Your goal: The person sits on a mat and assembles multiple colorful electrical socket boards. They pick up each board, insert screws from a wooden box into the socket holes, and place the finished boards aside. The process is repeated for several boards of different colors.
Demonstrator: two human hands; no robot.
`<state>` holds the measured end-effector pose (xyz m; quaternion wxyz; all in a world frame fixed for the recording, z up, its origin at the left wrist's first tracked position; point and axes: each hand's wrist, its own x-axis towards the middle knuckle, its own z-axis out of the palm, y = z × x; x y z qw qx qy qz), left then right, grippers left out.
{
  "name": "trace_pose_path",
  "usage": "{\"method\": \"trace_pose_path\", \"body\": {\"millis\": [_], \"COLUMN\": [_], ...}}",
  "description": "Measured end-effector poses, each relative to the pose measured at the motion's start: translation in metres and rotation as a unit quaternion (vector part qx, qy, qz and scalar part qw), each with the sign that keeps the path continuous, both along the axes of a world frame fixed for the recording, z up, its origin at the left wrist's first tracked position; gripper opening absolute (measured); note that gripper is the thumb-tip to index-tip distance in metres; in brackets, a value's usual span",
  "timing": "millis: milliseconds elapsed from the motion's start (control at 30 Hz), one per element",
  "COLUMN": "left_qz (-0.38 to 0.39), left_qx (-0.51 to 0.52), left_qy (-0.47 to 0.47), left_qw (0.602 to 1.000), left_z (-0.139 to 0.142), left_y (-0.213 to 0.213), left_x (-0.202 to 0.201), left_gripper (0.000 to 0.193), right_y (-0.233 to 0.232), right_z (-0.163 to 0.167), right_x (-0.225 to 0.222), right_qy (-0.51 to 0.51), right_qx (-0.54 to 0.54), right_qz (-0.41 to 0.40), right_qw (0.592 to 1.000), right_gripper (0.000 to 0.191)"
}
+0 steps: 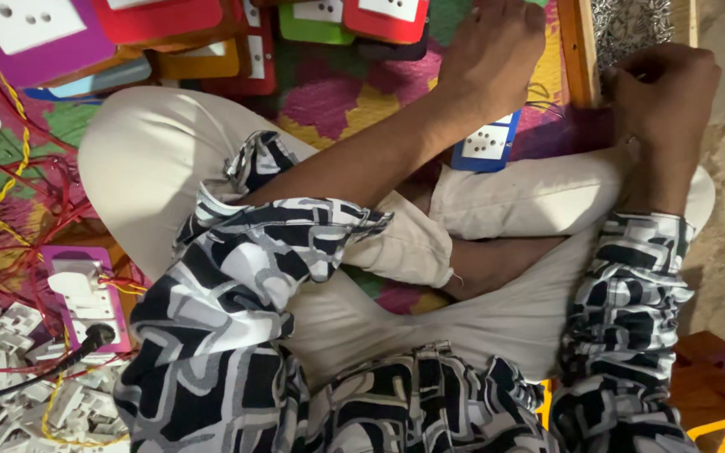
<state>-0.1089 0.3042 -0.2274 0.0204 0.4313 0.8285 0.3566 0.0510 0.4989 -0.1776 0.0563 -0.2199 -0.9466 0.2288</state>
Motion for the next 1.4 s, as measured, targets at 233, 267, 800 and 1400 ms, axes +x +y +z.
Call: {"method": "trace_pose_path", "body": {"millis": [233, 267, 800, 1400], "left_qz": [-0.035, -0.038, -0.035, -0.087], "left_qx": [-0.014, -0.014, 0.202, -0.074], "left_qy": [-0.047, -0.052, -0.048, -0.096], "left_qw": [0.998, 0.998, 0.978, 0.989], "left_z": [-0.007, -0.009, -0.046, -0.010], "left_y": [0.002, 0.003, 0.011, -0.005], "left_x": [-0.002, -0.002, -0.007, -0.023], "left_gripper": [0.041, 0.039, 0.012, 0.022], "right_y": [0.012, 0.012, -0.140, -0.196], "right_z": [-0.009, -0.007, 0.012, 0.008], "right_x": [0.005, 0.004, -0.026, -0.018], "right_qy": [0.037, 0.048, -0.070, 0.023], "right_qx": [-0.175, -0.181, -0.060, 0.234], "right_qz": [-0.045, -0.040, 0.200, 0.241], "right_qw": [0.983, 0.982, 0.975, 0.941], "right_gripper": [0.015, 0.015, 0.016, 0.010]}}
